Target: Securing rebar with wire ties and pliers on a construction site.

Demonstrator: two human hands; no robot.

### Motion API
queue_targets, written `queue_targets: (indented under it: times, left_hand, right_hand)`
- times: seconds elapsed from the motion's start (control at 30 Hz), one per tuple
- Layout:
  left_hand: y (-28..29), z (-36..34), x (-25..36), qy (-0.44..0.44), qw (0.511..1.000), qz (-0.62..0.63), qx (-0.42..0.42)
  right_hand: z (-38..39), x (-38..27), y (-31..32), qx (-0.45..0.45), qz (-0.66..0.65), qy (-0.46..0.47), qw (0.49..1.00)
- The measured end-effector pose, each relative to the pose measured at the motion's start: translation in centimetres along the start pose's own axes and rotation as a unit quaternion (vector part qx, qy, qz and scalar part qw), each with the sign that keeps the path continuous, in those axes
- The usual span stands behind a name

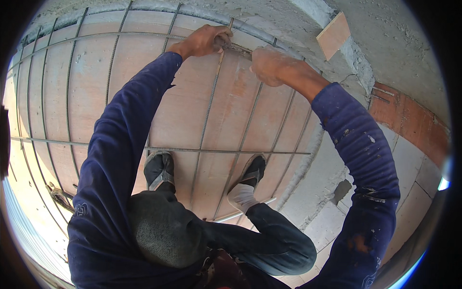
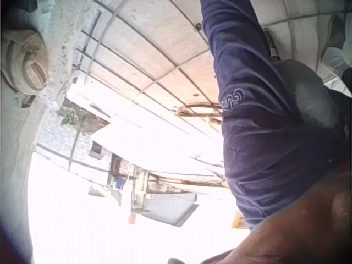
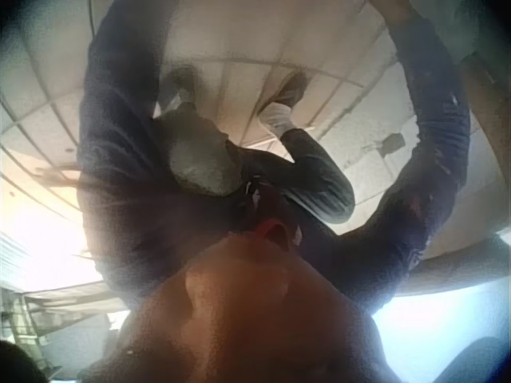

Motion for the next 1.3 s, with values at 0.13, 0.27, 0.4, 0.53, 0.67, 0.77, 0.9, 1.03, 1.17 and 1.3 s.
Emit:
queue_targets:
  times: [0.13, 0.27, 0.4, 0.53, 0.67, 0.77, 0.9, 1.03, 1.17, 1.3]
  left_hand:
    - [0.2, -0.2, 0.2, 0.002, 1.0, 0.011, -0.008]
    - [-0.5, 0.1, -0.2, 0.019, 1.0, -0.007, -0.02]
    - [-0.5, 0.0, -0.1, 0.009, 1.0, -0.01, -0.01]
    - [-0.4, 0.3, -0.7, -0.001, 1.0, -0.012, -0.012]
    - [-0.4, 0.1, -0.3, 0.0, 1.0, -0.015, -0.007]
    - [-0.5, -0.2, 0.1, 0.002, 1.0, -0.012, -0.006]
    - [-0.3, 0.0, -0.2, 0.008, 1.0, -0.009, -0.001]
    - [-0.4, 0.2, -0.7, 0.022, 1.0, -0.005, -0.016]
    - [-0.7, -0.1, 0.0, 0.009, 1.0, -0.013, -0.005]
    - [-0.6, 0.0, -0.1, 0.017, 1.0, -0.005, -0.005]
  right_hand:
    - [0.4, 3.5, -2.5, 0.095, -0.062, -0.037, 0.993]
    - [-0.3, 4.4, -2.7, 0.109, -0.115, -0.06, 0.986]
    - [-0.9, 3.7, -2.1, 0.136, -0.11, 0.011, 0.984]
    - [0.4, 2.1, -5.4, -0.133, -0.607, -0.173, 0.764]
    - [1.2, 0.8, -1.0, 0.021, -0.295, -0.082, 0.952]
    - [2.1, -0.5, 3.0, 0.304, 0.113, 0.065, 0.944]
    - [4.1, -3.7, 4.5, 0.437, 0.292, 0.185, 0.83]
    - [1.7, -1.2, 1.9, 0.224, 0.168, 0.063, 0.958]
    - [0.6, 4.6, -2.4, 0.143, -0.044, -0.037, 0.988]
    - [0.5, 6.0, -6.1, 0.165, -0.147, -0.026, 0.975]
Point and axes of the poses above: each hand's wrist, its own z-axis away from the middle knuckle, its own y-axis out of the back of the hand, x = y × z, the point moved 10 cm from there along -z, towards the middle knuckle, and after that the axes turned 14 degrees about x, right-handed, at the moved point
